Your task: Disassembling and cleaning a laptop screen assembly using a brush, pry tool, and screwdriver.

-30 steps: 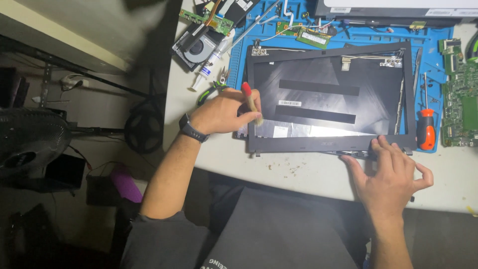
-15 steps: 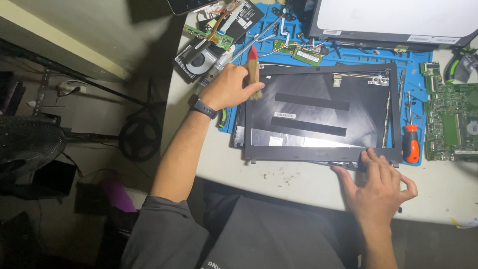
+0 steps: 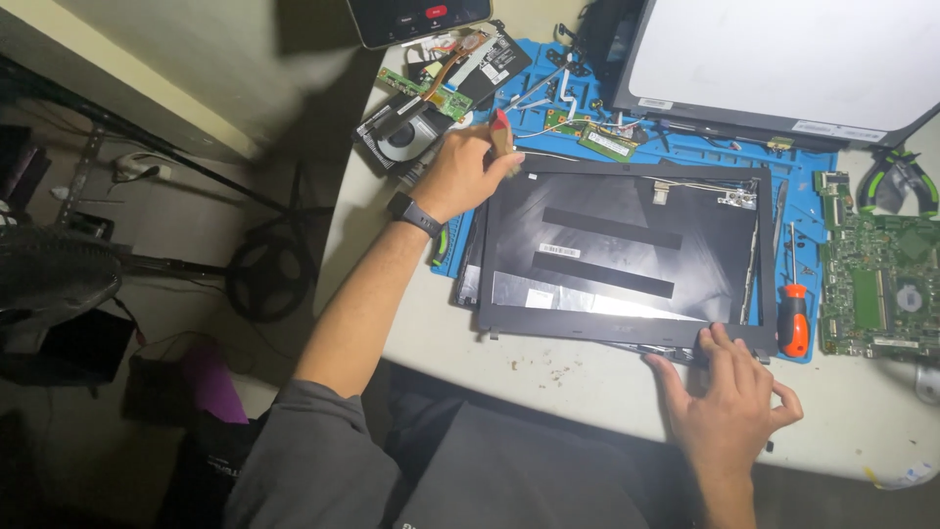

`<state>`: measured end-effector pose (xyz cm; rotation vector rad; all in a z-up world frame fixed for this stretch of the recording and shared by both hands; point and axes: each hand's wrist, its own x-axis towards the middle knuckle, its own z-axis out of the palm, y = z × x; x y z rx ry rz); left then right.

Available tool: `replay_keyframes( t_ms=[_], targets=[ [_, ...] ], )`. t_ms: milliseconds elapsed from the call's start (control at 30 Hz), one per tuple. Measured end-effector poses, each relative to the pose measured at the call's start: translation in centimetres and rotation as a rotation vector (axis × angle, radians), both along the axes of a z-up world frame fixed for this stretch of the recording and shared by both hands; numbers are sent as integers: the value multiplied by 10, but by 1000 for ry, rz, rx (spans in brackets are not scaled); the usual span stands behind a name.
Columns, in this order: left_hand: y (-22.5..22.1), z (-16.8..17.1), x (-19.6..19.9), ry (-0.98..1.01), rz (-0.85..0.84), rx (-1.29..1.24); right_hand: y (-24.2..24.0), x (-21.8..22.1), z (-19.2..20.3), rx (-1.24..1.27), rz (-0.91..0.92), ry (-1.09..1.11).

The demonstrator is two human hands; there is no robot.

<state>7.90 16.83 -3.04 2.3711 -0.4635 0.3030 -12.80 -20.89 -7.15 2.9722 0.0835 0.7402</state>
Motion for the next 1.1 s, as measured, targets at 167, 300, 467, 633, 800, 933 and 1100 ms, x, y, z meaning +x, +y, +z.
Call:
replay_keyframes(
  t_ms=[167,300,467,633,800,933,1100],
  targets=[
    [-23,0,17,61,-60,-45,1,3,0,20,2,-12],
    [-57,-7,32,128,-90,4,3,6,4,51,28,-47],
    [-102,-15,52,169,-171,-6,5,6,8,74,28,-46],
    [-112,-7,60,160,-267,-67,9,9,12,72,7,-28],
    [-69,15,32,387,-105,144,7,2,17,90,20,-34],
    [-38,-19,41,-39,-200,67,4,4,13,216,35,105],
    [-80,-6,48,32,-251,-19,6,6,18,219,43,102]
  ],
)
